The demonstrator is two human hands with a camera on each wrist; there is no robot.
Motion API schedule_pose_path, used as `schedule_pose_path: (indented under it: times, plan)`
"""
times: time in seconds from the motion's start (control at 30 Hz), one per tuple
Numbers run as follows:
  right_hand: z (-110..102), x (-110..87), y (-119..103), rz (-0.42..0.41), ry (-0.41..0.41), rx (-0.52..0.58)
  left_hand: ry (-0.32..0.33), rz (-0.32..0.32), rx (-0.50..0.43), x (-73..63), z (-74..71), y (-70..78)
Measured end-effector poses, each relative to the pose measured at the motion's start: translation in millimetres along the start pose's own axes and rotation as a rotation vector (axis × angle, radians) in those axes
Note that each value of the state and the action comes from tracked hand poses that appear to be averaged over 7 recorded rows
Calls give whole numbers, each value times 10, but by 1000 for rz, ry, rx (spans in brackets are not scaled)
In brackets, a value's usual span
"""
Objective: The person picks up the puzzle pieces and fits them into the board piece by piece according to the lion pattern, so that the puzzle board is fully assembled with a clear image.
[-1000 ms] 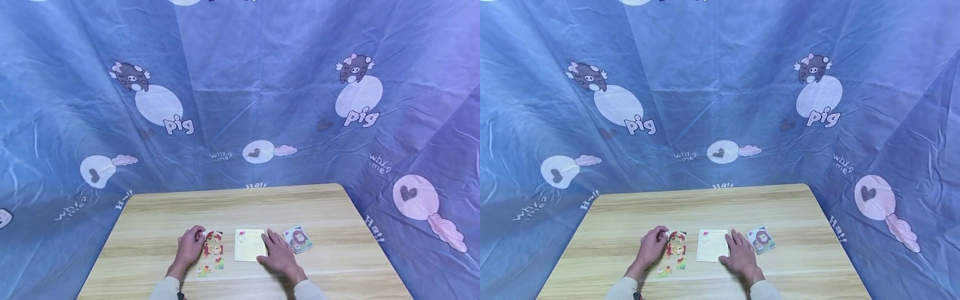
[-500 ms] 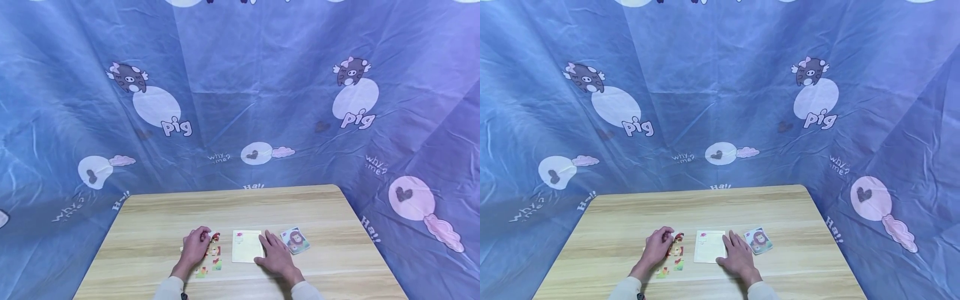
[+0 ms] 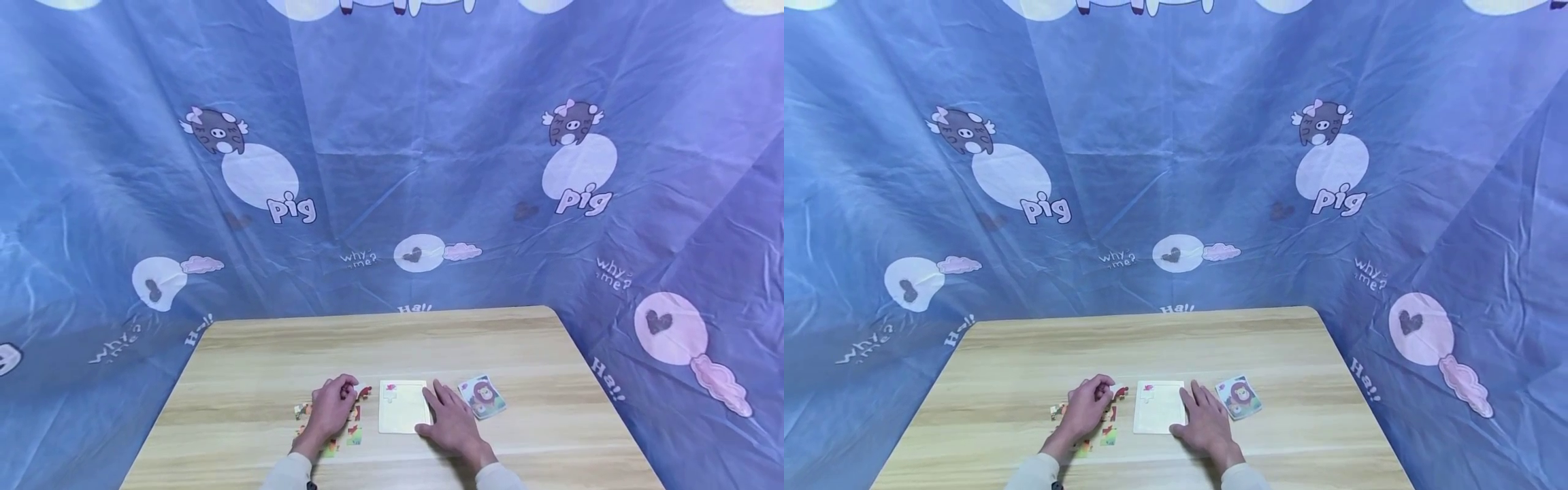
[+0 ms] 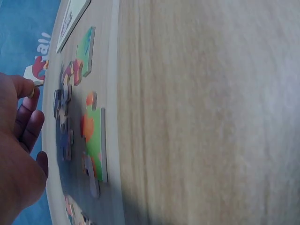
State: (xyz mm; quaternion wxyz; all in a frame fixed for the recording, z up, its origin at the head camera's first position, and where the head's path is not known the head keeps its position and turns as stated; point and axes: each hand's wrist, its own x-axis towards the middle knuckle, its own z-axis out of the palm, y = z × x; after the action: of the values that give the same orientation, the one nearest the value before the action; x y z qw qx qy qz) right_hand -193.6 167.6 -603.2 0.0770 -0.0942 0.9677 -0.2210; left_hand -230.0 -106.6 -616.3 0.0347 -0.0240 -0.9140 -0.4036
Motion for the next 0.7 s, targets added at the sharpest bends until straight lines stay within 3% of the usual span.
schedule_pose_path:
  times: [0.3,0.7]
  plan:
    - [41,-46,30,-6,10,10,-43,13,2,-43,61,72]
    - [18,-38,51,-16,19,-1,-50,43,6,-35,123,158]
